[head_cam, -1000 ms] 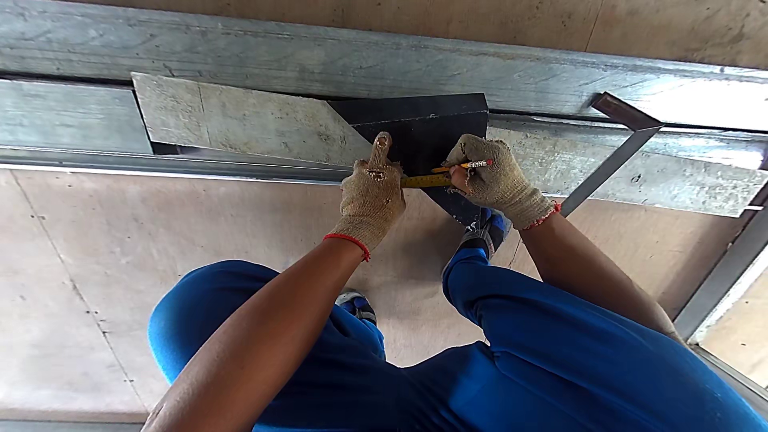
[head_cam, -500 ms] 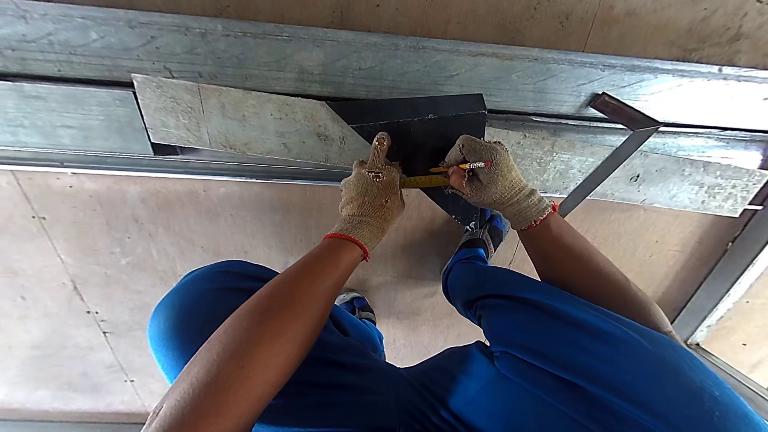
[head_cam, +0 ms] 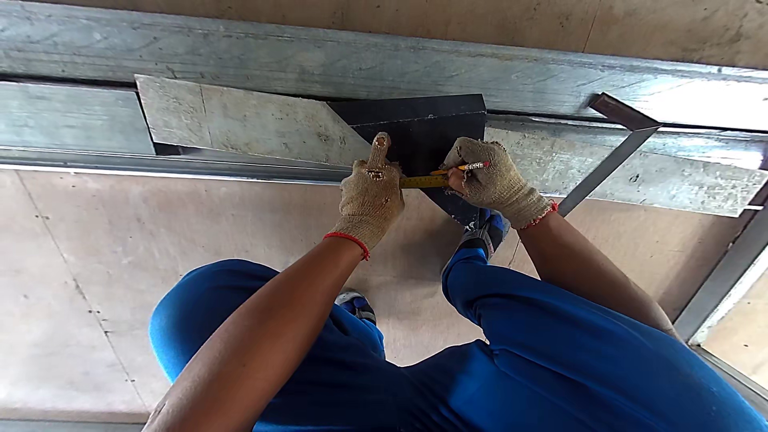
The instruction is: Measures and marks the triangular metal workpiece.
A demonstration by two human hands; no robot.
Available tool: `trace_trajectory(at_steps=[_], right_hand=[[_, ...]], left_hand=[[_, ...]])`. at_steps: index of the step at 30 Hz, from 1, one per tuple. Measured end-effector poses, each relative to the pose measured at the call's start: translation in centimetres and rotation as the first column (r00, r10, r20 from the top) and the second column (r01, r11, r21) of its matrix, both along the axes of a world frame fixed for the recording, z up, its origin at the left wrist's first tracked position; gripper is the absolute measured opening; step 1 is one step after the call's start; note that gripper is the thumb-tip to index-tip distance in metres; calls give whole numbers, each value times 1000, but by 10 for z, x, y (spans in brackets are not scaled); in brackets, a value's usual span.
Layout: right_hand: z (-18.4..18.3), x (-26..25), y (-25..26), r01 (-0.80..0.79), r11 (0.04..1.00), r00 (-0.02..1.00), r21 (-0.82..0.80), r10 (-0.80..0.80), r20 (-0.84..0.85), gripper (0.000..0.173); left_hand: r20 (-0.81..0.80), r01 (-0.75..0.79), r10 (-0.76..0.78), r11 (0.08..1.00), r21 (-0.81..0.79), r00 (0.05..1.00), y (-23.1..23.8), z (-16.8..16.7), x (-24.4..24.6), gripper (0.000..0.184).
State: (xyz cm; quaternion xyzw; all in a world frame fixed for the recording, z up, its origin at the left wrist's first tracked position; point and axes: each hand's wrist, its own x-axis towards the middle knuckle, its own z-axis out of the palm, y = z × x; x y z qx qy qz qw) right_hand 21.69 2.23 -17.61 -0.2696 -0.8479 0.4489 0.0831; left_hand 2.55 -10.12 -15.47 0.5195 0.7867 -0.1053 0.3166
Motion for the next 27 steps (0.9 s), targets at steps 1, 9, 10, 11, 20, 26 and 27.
trace_trajectory(at_steps=[1,9,10,11,20,26,27], right_hand=[[0,0,0,1,1000,1000,0,-1,2,16],[0,20,24,224,699,718,-679,-589,-370,14],[6,27,32,265,648,655,-714,-665,-359,17],[12,35,40,304,642,625,-704,-692,-361,21],[28,1,100,218,976,790,-2,-175,588,51],[9,-15,101,189,973,758,-134,-58,649,51],[9,-15,102,214,966,764,-146,-73,641,49]], left_hand=[[-3,5,-5,1000,4,1000,0,0,0,24],[3,26,-26,999,34,1000,-4,-1,-1,25],[8,23,-24,999,41,1000,-4,-1,-2,24],[16,22,-23,998,51,1000,-4,0,-2,23],[-3,52,-52,997,52,999,-3,5,-3,21],[43,73,-77,993,87,996,-7,13,-7,19],[53,76,-81,994,84,995,-7,17,-9,19]])
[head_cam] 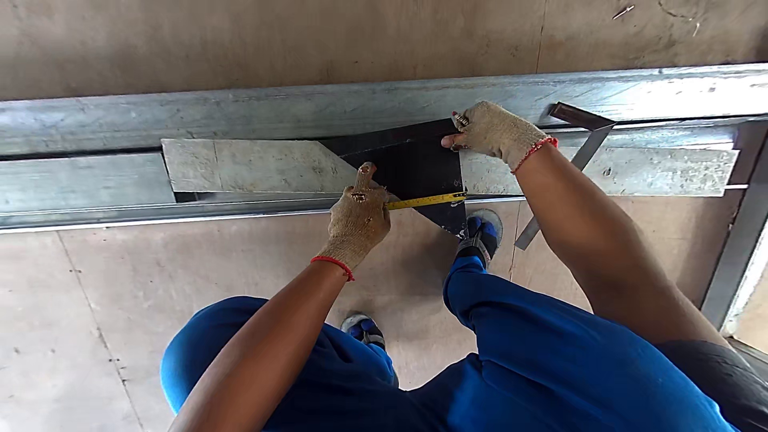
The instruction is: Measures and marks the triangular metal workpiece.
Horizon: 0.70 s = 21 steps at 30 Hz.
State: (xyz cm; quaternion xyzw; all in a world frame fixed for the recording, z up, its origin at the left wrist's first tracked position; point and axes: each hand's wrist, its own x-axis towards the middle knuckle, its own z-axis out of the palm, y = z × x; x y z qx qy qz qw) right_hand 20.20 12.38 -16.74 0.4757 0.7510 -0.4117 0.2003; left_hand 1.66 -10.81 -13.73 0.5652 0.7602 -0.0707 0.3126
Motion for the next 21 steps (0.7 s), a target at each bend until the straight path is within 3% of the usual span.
trace_trajectory(at_steps=[5,8,9,11,13,15,16,21], right_hand=[[10,12,0,284,949,949,-138,-298,-98,38],[20,26,-5,416,880,872,-229,-457,-176,28],[27,32,-7,440,867,851,-234,-486,-201,28],[37,45,-11,496,834,800,-241,-547,-247,28],[44,60,-15,553,784,726,-281,-619,-300,28],[46,71,-18,587,737,631,-335,-676,-381,22],[47,76,-18,594,719,588,-361,-694,-415,19],[51,88,-25,649,620,427,-441,-777,-463,14]], left_hand=[[5,7,-8,997,76,1000,8,52,-21,22],[221,-178,164,983,45,961,16,88,-62,23],[332,-312,299,950,-14,895,16,95,-77,21],[551,-582,559,798,-155,620,8,91,-107,21],[659,-710,681,632,-310,319,-5,76,-131,24],[649,-756,740,525,-392,178,-13,62,-146,25],[635,-772,758,492,-403,151,-15,57,-149,25],[537,-804,816,460,-377,214,-12,48,-139,24]])
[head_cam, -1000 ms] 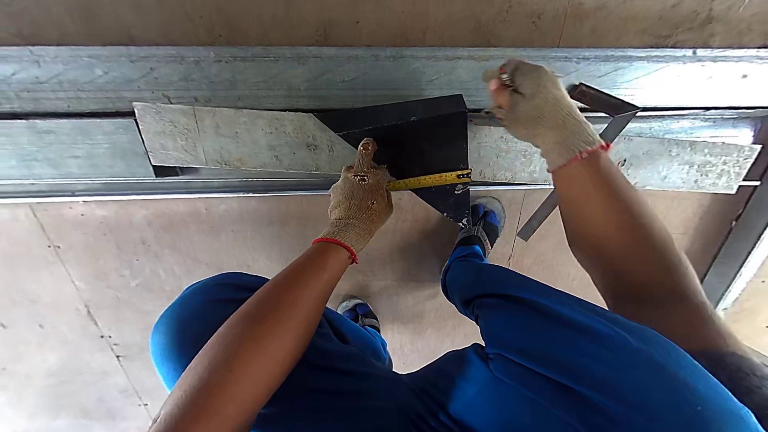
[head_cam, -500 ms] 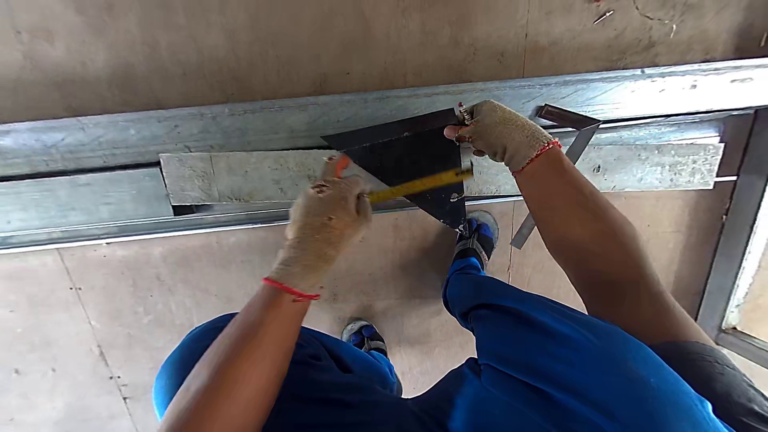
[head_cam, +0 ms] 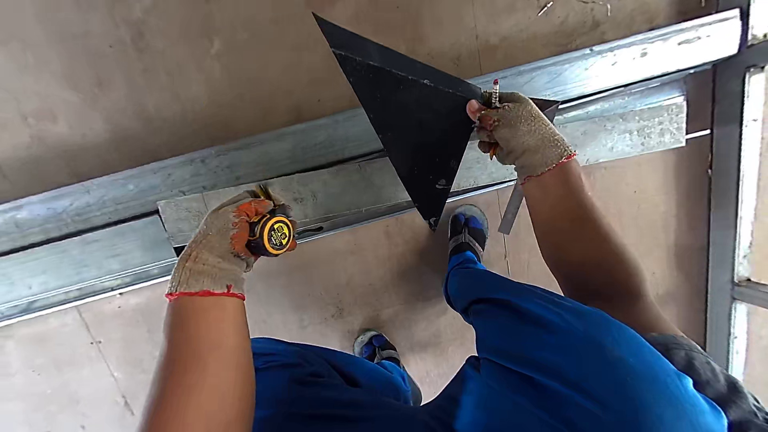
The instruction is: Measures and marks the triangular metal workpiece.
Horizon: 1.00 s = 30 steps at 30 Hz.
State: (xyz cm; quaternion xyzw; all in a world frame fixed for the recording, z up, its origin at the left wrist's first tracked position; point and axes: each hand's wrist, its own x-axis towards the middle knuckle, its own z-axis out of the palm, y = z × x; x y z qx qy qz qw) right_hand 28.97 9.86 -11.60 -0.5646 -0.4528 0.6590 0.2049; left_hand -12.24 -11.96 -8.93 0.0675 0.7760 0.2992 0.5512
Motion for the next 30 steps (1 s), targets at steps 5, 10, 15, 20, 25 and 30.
trace_trajectory(at_steps=[5,10,15,20,25,30], right_hand=[[7,5,-9,81,997,997,-18,-81,-5,14],[3,14,-21,143,985,984,-92,-152,-89,15],[-1,22,-30,173,977,967,-122,-193,-170,16],[0,29,-32,233,958,925,-168,-272,-264,18],[2,36,-34,261,946,884,-193,-315,-345,19],[3,39,-36,242,949,824,-204,-312,-473,24]], left_hand=[[-20,140,-140,990,-12,990,5,-2,12,24],[27,51,-52,997,60,998,13,-8,14,25],[268,7,-58,982,189,962,14,-9,10,39],[146,91,-97,995,51,984,16,-12,22,33],[-12,237,-238,970,-46,971,15,-21,22,31],[113,157,-163,986,57,980,8,-21,20,38]])
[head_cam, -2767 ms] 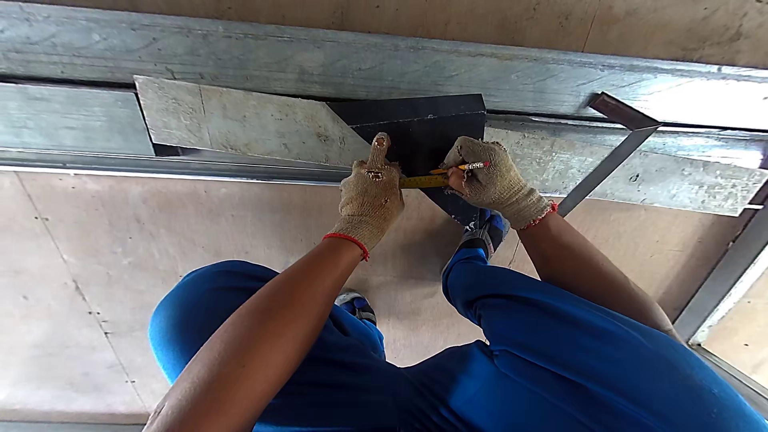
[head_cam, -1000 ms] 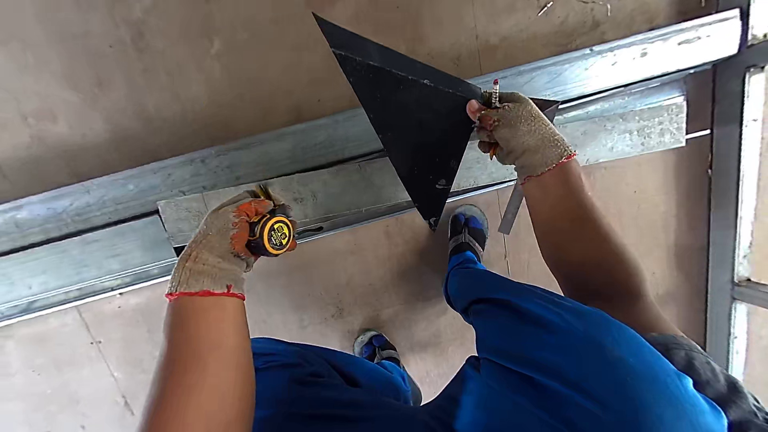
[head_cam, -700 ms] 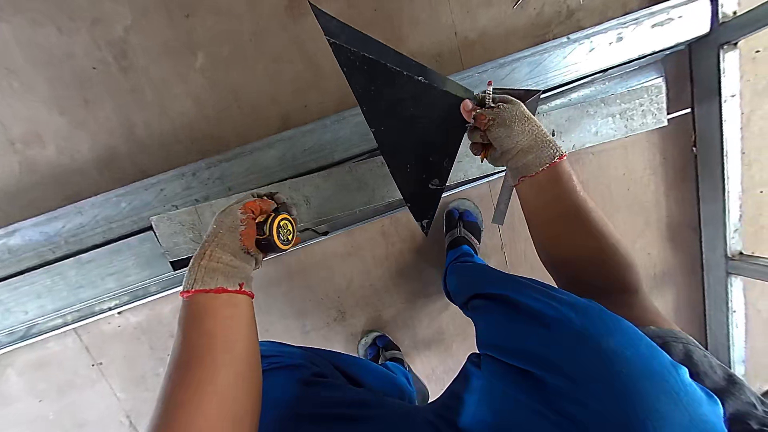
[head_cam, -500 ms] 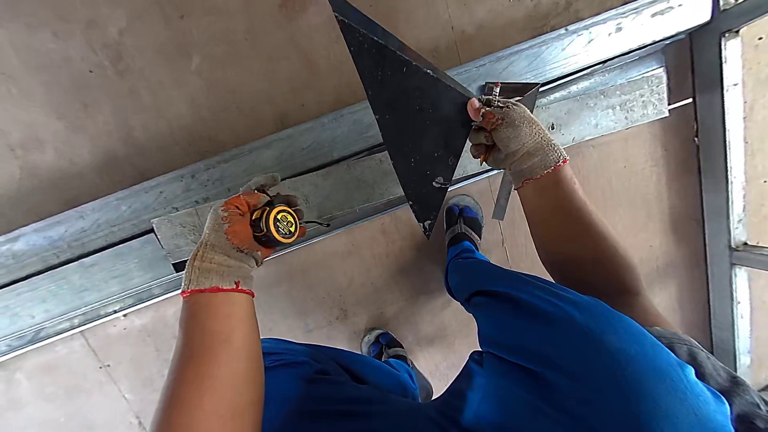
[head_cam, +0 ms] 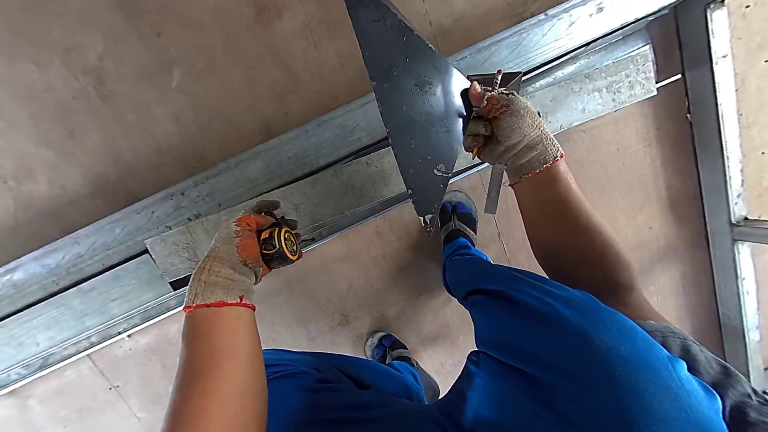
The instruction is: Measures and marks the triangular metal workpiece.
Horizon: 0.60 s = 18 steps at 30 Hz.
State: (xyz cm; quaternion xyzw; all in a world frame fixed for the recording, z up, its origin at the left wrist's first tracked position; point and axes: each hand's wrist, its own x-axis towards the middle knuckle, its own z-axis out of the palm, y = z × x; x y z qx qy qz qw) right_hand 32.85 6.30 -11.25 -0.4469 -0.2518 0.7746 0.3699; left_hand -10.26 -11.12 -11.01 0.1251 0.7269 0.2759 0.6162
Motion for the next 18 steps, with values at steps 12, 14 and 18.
trace_trajectory(at_steps=[12,14,18], right_hand=[[-1,-1,6,-7,1000,996,-1,7,-93,28],[-1,1,7,-1,1000,996,-2,1,-87,28],[0,3,8,11,1000,996,11,-10,-91,26]], left_hand=[[-101,135,-137,990,-28,985,-2,19,8,34],[-17,129,-129,992,-9,992,-1,15,5,40],[139,111,-118,992,54,983,-3,24,16,43]])
